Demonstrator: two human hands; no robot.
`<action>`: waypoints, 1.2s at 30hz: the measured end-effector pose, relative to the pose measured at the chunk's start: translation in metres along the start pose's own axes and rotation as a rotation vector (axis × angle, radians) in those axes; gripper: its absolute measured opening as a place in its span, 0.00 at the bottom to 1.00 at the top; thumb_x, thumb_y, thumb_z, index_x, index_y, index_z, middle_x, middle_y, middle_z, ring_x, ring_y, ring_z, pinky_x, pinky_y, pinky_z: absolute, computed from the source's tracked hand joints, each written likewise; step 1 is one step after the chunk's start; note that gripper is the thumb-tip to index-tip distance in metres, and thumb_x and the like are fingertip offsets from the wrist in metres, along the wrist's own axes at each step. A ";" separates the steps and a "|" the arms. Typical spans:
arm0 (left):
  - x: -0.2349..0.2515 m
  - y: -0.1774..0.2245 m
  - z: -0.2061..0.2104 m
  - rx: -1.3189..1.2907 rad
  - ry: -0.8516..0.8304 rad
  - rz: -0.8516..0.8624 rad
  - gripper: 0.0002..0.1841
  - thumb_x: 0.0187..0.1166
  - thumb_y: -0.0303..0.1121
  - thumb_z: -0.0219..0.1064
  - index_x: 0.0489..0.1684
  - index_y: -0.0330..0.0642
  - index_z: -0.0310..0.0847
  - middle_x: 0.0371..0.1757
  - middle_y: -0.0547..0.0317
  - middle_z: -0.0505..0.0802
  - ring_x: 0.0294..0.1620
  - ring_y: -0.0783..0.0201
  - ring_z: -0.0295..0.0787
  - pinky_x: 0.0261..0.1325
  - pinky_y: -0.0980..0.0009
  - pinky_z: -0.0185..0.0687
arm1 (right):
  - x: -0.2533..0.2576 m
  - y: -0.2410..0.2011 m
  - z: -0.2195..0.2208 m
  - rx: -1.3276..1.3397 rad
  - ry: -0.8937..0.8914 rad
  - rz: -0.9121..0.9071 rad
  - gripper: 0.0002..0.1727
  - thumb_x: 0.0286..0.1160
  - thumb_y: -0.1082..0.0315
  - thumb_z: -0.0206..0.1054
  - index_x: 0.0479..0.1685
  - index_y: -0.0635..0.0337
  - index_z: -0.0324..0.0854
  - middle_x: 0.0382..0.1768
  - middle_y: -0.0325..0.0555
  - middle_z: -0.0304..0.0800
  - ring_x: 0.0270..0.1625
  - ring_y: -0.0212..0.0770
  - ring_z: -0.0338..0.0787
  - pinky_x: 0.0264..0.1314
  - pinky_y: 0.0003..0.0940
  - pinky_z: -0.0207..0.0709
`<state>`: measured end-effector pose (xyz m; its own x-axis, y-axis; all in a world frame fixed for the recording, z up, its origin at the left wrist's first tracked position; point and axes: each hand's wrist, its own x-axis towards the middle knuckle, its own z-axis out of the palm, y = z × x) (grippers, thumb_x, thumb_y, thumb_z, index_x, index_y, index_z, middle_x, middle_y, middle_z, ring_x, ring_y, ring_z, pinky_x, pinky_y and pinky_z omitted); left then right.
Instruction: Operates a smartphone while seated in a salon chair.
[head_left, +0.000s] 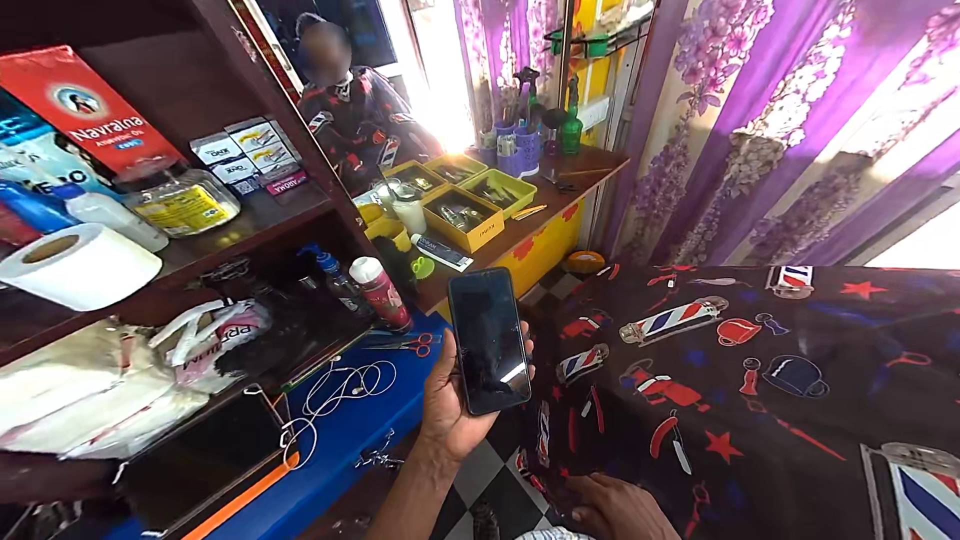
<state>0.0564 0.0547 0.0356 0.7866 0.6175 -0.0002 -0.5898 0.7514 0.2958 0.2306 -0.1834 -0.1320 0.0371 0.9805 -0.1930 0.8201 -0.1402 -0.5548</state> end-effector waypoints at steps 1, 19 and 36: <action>0.003 -0.001 0.001 -0.005 -0.011 0.000 0.35 0.83 0.64 0.53 0.82 0.51 0.71 0.81 0.37 0.77 0.80 0.37 0.73 0.79 0.37 0.68 | -0.002 0.003 -0.001 0.002 0.001 0.008 0.20 0.82 0.41 0.61 0.63 0.35 0.85 0.49 0.37 0.94 0.48 0.44 0.94 0.48 0.55 0.88; 0.018 0.006 0.008 0.003 -0.029 0.009 0.34 0.82 0.63 0.55 0.82 0.52 0.72 0.80 0.36 0.77 0.80 0.36 0.74 0.80 0.36 0.67 | -0.005 0.012 0.012 0.001 -0.034 0.035 0.22 0.84 0.40 0.58 0.64 0.39 0.84 0.50 0.41 0.93 0.50 0.48 0.94 0.49 0.57 0.88; -0.020 0.028 -0.036 -0.061 0.006 0.086 0.36 0.84 0.61 0.52 0.84 0.46 0.68 0.82 0.31 0.74 0.83 0.33 0.69 0.83 0.36 0.62 | 0.000 0.010 0.042 -0.055 -0.118 0.011 0.23 0.87 0.39 0.52 0.70 0.34 0.82 0.54 0.40 0.93 0.53 0.47 0.94 0.53 0.58 0.87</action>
<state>0.0171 0.0721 0.0095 0.7317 0.6814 0.0165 -0.6651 0.7084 0.2363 0.2150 -0.1907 -0.1716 -0.0186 0.9556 -0.2941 0.8500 -0.1398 -0.5079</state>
